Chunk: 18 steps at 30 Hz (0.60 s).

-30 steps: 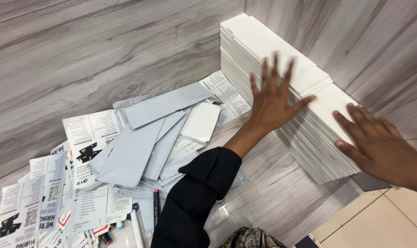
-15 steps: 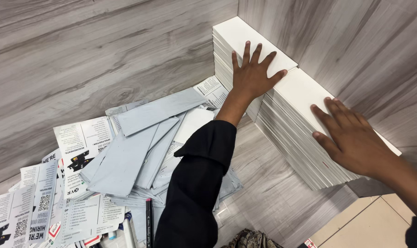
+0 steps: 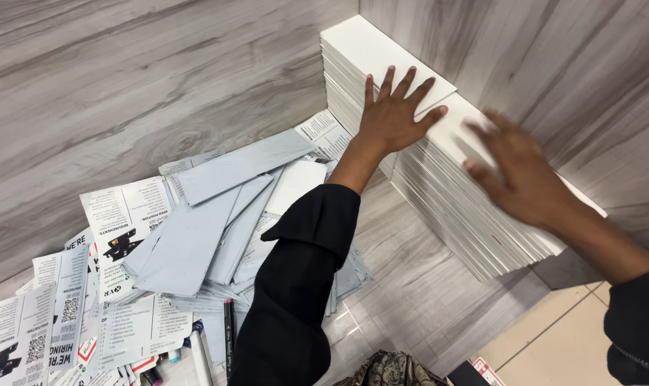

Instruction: The person sits on the floor and sorts a large pile of white and gray papers, separating them into neat stacks. They repeatedly pick up sheets, align them, and place them into organized piles on the right side of the frame.

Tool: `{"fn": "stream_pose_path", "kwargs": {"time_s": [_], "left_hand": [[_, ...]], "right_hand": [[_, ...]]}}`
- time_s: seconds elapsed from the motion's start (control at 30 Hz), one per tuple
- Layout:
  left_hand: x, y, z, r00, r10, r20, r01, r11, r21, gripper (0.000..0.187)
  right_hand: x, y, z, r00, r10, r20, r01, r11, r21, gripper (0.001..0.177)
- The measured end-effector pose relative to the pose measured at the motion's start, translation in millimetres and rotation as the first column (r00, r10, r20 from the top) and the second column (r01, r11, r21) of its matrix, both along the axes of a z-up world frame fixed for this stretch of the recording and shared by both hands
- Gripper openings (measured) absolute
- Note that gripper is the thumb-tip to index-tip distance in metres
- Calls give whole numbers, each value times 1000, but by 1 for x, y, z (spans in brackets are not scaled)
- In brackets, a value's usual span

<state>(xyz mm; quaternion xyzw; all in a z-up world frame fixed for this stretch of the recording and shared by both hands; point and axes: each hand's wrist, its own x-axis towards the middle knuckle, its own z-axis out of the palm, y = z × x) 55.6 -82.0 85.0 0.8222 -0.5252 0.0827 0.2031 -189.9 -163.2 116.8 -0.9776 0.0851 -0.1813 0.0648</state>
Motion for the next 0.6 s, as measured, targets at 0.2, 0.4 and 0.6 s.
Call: {"fn": "stream_pose_path", "kwargs": {"time_s": [0.2, 0.4, 0.6], "left_hand": [[-67, 11, -3, 818, -400, -413, 271, 902, -337, 66], [7, 15, 5, 963, -55, -265, -72, 890, -449, 51], [37, 11, 4, 973, 12, -230, -77, 958, -276, 55]], "right_hand": [[-34, 11, 22, 937, 14, 350, -49, 995, 90, 46], [-53, 9, 6, 996, 50, -80, -71, 952, -298, 63], [-96, 17, 6, 968, -168, -186, 99, 939, -330, 54]]}}
